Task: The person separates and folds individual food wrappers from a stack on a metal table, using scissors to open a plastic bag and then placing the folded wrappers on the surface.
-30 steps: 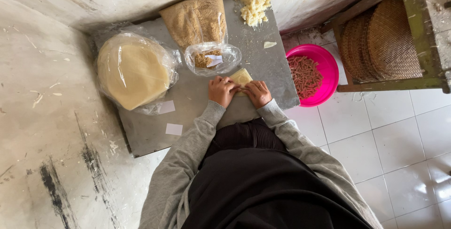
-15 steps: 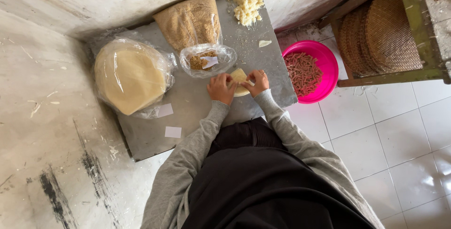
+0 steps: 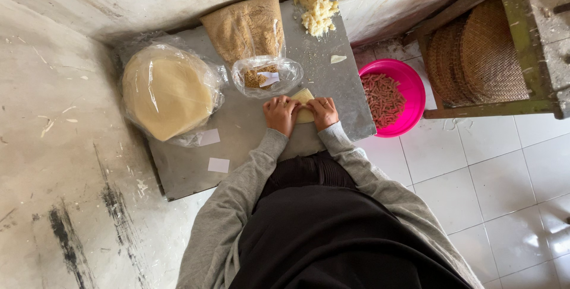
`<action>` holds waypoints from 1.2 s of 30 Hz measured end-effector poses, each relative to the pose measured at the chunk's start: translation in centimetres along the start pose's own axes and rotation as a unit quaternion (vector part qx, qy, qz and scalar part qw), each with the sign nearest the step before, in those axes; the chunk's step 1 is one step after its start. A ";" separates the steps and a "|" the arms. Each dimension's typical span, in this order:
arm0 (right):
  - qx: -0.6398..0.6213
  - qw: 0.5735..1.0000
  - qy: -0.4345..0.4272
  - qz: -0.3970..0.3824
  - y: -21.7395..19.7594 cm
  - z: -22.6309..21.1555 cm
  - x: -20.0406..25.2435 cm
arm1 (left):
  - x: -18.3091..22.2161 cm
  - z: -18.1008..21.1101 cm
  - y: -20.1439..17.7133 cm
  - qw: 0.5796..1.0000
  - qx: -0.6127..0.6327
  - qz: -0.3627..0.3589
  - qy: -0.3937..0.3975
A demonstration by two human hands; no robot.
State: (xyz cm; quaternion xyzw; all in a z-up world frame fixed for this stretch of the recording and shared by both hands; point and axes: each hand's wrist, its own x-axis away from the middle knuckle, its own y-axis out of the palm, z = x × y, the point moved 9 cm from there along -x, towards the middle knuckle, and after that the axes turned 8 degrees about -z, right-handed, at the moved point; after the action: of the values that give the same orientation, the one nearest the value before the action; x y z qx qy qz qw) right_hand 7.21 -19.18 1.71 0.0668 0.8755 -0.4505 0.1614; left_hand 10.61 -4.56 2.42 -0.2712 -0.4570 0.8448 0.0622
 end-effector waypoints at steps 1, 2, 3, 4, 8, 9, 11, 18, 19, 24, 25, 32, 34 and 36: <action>0.004 1.000 0.005 -0.006 0.3 0.4 -0.1 | 0.1 0.0 0.5 1.000 -0.003 -0.009 -0.005; 0.007 1.000 0.010 -0.011 0.5 0.8 0.0 | 0.2 0.0 1.0 1.000 -0.006 -0.018 -0.009; 0.009 1.000 0.014 -0.027 0.9 1.2 0.0 | 0.3 0.0 1.4 0.999 -0.010 -0.027 -0.014; 0.010 0.999 0.017 -0.042 1.2 1.6 0.0 | 0.3 0.0 1.8 0.999 -0.016 -0.037 -0.013; -0.006 0.996 0.033 -0.088 2.0 2.2 1.1 | 0.9 0.6 2.4 0.996 -0.045 -0.075 0.002; -0.023 0.996 0.044 -0.077 1.6 2.1 1.6 | 1.3 0.9 2.3 0.995 -0.054 -0.084 0.008; -0.057 0.995 0.064 -0.057 0.6 1.9 2.5 | 2.0 1.2 1.9 0.995 -0.038 -0.095 -0.019; 0.102 0.988 0.015 -0.113 0.2 -1.0 2.3 | 1.2 0.8 1.0 0.990 0.043 -0.083 -0.106; 0.153 0.982 -0.008 -0.111 -0.1 -1.9 2.7 | 1.0 0.9 1.3 0.990 0.046 -0.084 -0.104; 0.307 0.941 -0.053 -0.129 0.3 -3.6 3.2 | 0.7 1.1 0.9 0.996 0.045 -0.039 -0.070; 0.313 0.939 -0.042 -0.136 0.6 -3.3 2.9 | 0.7 0.8 0.7 0.995 0.044 -0.041 -0.076; 0.259 0.952 -0.022 -0.162 2.4 -0.3 0.3 | 1.4 -1.5 -2.5 0.992 0.075 0.001 -0.102; 0.191 0.969 0.007 -0.159 1.5 0.6 0.1 | 2.0 -2.4 -3.3 0.988 0.092 0.009 -0.124; 0.123 0.977 0.036 -0.171 1.3 1.2 -0.1 | 3.3 -3.2 -3.6 0.982 0.106 0.004 -0.158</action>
State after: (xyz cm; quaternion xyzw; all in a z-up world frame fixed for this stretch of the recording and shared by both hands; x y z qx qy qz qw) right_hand 7.93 -19.36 0.12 -0.0485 0.8174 -0.5726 0.0409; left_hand 8.98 1.05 2.65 -0.1279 -0.3683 0.9208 0.0141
